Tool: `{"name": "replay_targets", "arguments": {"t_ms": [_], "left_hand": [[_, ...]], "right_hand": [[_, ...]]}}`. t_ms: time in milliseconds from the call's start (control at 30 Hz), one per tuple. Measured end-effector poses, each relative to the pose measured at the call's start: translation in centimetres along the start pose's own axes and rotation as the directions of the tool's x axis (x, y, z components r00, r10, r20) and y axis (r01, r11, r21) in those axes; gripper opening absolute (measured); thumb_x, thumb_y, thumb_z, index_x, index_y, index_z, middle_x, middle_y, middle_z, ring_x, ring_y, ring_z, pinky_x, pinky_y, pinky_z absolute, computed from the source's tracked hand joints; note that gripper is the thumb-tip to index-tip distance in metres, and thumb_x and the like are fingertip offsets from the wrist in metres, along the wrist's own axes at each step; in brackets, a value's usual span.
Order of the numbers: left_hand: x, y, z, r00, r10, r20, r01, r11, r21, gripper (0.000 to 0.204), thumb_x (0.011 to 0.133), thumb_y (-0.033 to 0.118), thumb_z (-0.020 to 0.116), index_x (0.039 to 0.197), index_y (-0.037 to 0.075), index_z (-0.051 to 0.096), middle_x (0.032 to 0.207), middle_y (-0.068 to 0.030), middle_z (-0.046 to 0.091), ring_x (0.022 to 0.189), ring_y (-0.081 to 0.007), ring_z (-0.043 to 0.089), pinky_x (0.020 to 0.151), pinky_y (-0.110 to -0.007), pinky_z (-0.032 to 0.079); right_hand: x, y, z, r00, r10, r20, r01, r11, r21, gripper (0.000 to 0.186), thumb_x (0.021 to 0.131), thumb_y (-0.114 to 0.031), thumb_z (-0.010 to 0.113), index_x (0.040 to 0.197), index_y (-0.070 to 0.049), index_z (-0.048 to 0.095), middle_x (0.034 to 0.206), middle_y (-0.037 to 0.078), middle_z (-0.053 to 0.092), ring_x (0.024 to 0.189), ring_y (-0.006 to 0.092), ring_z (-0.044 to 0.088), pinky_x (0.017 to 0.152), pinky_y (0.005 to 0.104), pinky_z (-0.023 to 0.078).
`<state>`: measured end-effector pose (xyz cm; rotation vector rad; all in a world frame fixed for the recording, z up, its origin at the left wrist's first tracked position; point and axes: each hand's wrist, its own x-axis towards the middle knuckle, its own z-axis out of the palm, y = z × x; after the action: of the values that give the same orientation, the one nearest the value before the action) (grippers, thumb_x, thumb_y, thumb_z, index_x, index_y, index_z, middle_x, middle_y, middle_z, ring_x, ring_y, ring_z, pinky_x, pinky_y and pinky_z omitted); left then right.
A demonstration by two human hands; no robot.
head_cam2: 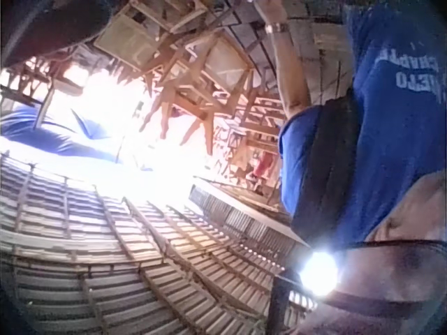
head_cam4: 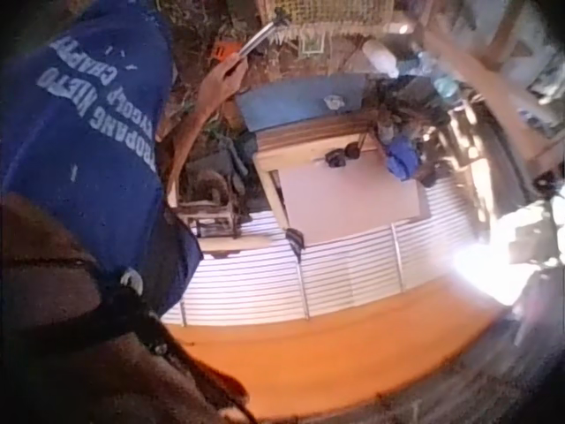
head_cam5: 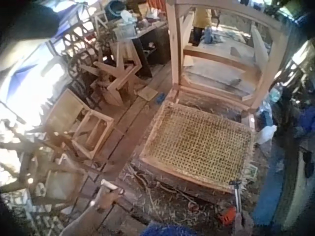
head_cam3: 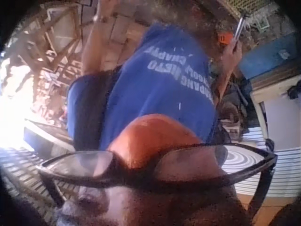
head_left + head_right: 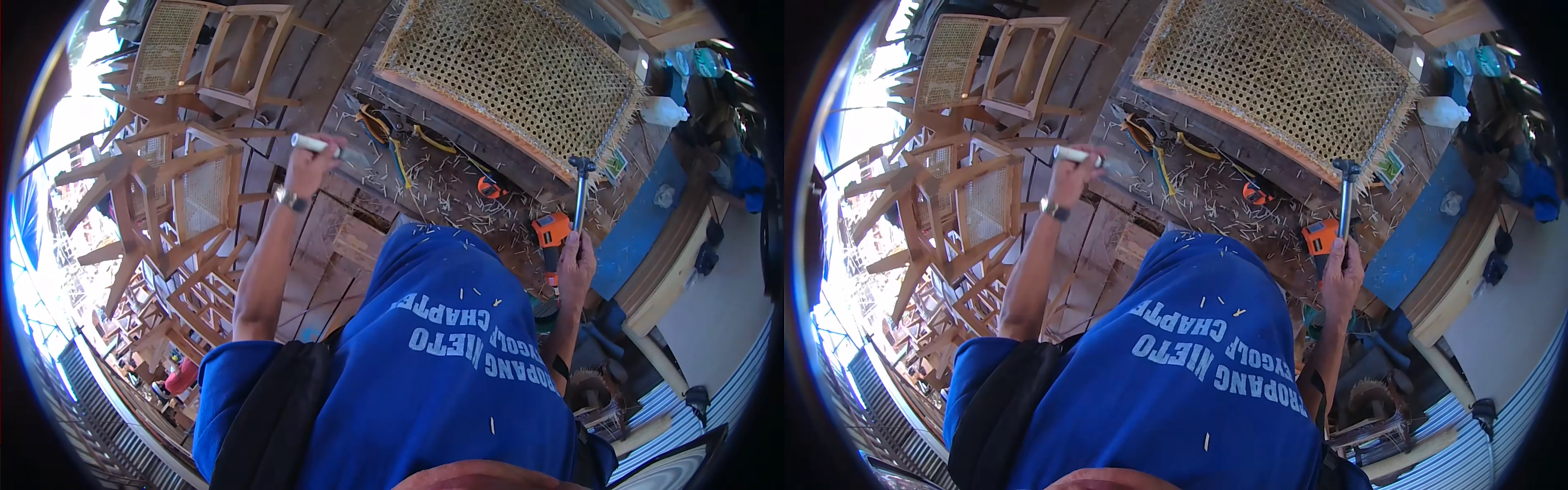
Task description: Secure cane webbing to a wooden chair seat frame using a pneumatic stapler and hammer.
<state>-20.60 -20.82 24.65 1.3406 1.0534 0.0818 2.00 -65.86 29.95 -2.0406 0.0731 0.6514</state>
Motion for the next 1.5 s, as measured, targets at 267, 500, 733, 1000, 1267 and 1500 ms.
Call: {"name": "replay_targets", "arguments": {"t_ms": [267, 500, 733, 1000, 1267, 1500], "left_hand": [[-1.8, -2.9, -3.7, 0.973, 0.036, -0.23, -0.182, 0.731, -0.658, 0.02, 0.093, -0.004, 0.057, 0.111, 0.005, 0.056, 0.116, -0.0136, 0.064, 0.107, -0.0245, 0.064, 0.093, -0.044, 0.056], [0.0, -3.5, -5.7, 0.894, 0.035, -0.446, -0.3, 0.787, -0.539, 0.026, 0.089, -0.004, 0.065, 0.112, 0.002, 0.054, 0.111, -0.0143, 0.064, 0.104, -0.0248, 0.064, 0.089, -0.042, 0.058], [3.8, -4.4, -7.1, 0.696, -0.093, -0.712, -0.293, 0.869, -0.399, 0.039, 0.081, 0.01, 0.08, 0.107, 0.002, 0.052, 0.096, -0.0125, 0.066, 0.077, -0.0256, 0.069, 0.069, -0.041, 0.062], [12.2, -16.6, -14.5, 0.51, 0.618, -0.599, -0.175, 0.756, 0.631, 0.037, 0.071, 0.01, 0.088, 0.096, 0.006, 0.062, 0.093, -0.0059, 0.066, 0.072, -0.0159, 0.06, 0.06, -0.032, 0.054], [3.6, 7.8, 4.4, 0.976, 0.194, -0.097, -0.217, 0.895, -0.389, 0.023, 0.095, 0.009, 0.06, 0.116, -0.002, 0.058, 0.118, -0.0142, 0.064, 0.106, -0.0264, 0.062, 0.09, -0.045, 0.054], [6.2, 10.9, 23.5, 0.903, 0.235, 0.361, 0.013, 0.823, -0.568, 0.048, 0.095, 0.003, 0.058, 0.14, 0.008, 0.043, 0.125, -0.0146, 0.062, 0.113, -0.0264, 0.06, 0.098, -0.04, 0.049]], "right_hand": [[-0.5, -0.7, 0.4, 1.0, -0.019, 0.001, 0.019, 1.0, 0.017, 0.03, 0.104, -0.024, 0.052, 0.12, 0.0, 0.061, 0.069, -0.007, 0.042, 0.058, 0.001, 0.037, 0.051, 0.0192, 0.029], [-1.0, 0.1, -0.1, 1.0, -0.007, 0.016, 0.007, 1.0, 0.031, 0.03, 0.104, -0.025, 0.052, 0.119, -0.001, 0.062, 0.069, -0.007, 0.041, 0.057, 0.0003, 0.036, 0.049, 0.0186, 0.027], [-1.1, 0.5, -0.5, 0.999, -0.034, 0.008, 0.034, 0.999, 0.024, 0.029, 0.103, -0.026, 0.052, 0.116, -0.002, 0.062, 0.07, -0.007, 0.044, 0.058, 0.0005, 0.037, 0.05, 0.0184, 0.028], [-1.2, 0.4, -1.1, 0.976, -0.202, -0.08, 0.192, 0.974, -0.117, 0.023, 0.102, -0.021, 0.054, 0.109, -0.003, 0.065, 0.071, -0.006, 0.047, 0.06, 0.0013, 0.038, 0.051, 0.0202, 0.031], [-2.7, 1.5, -3.8, 0.982, 0.066, -0.175, -0.016, 0.962, 0.273, 0.021, 0.104, -0.021, 0.05, 0.106, -0.002, 0.059, 0.066, -0.004, 0.049, 0.05, 0.0013, 0.041, 0.044, 0.0195, 0.033], [-2.8, 3.8, -5.9, 0.975, 0.068, -0.214, -0.028, 0.983, 0.183, 0.023, 0.103, -0.024, 0.053, 0.098, -0.003, 0.058, 0.065, -0.006, 0.046, 0.053, 0.0012, 0.04, 0.047, 0.0195, 0.033]]}}
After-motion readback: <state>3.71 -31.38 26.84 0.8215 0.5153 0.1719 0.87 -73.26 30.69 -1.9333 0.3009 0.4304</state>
